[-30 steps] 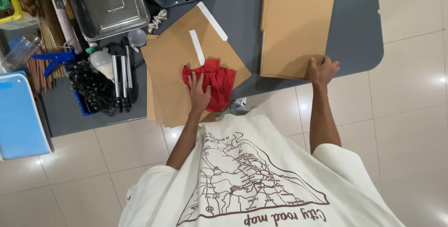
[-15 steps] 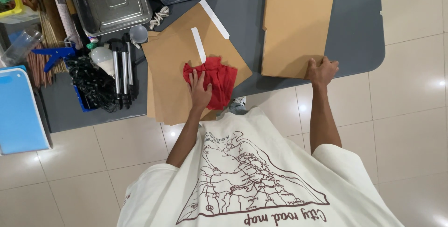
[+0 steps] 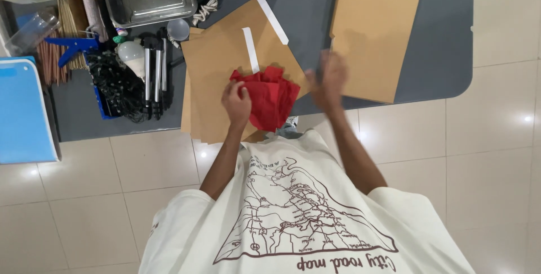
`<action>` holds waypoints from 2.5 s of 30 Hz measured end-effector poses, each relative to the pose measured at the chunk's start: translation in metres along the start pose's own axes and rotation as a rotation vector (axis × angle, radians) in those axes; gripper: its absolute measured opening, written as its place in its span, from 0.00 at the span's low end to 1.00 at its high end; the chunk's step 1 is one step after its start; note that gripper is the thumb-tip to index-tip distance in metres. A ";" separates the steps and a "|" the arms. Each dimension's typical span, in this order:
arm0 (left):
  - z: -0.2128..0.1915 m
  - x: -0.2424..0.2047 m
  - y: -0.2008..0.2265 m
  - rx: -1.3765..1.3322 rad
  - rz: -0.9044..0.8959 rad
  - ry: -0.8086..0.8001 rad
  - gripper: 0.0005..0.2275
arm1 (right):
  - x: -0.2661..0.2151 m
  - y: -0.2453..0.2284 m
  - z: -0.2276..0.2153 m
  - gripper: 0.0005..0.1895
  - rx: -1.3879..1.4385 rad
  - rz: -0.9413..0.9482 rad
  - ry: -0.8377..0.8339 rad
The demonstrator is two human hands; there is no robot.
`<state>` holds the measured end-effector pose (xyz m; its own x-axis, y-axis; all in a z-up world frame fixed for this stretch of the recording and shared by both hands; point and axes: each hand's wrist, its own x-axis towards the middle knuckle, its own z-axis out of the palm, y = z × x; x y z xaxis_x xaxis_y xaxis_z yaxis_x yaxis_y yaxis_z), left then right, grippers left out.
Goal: The person wipes the surface of several brown paper sheets with a red cloth. They handle the sheets one by one, wiping them thoroughly before stacking them on the table.
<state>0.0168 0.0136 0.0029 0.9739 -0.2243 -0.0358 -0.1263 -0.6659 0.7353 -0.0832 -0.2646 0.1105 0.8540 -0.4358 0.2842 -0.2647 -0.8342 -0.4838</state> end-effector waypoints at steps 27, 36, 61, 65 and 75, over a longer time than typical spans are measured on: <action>-0.147 -0.012 -0.103 0.129 -0.341 0.014 0.24 | -0.050 -0.146 0.176 0.17 0.165 -0.127 -0.542; -0.119 0.019 -0.163 -0.840 -0.216 -0.311 0.12 | -0.086 -0.141 0.136 0.33 0.080 -0.029 -0.449; -0.098 0.024 -0.159 -1.345 -0.619 -0.511 0.20 | -0.088 -0.223 0.155 0.32 0.011 -0.080 -0.556; -0.083 0.020 -0.178 -1.403 -0.586 -0.528 0.22 | -0.077 -0.163 0.179 0.34 0.042 -0.001 -0.418; -0.142 0.038 -0.128 -1.405 -0.855 -0.523 0.19 | -0.083 -0.271 0.176 0.37 -0.175 -0.004 -0.757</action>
<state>0.0964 0.1917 0.0032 0.4762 -0.5453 -0.6898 0.8792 0.3075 0.3639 -0.0033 0.0571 0.0728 0.9116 -0.1355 -0.3880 -0.2741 -0.9039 -0.3285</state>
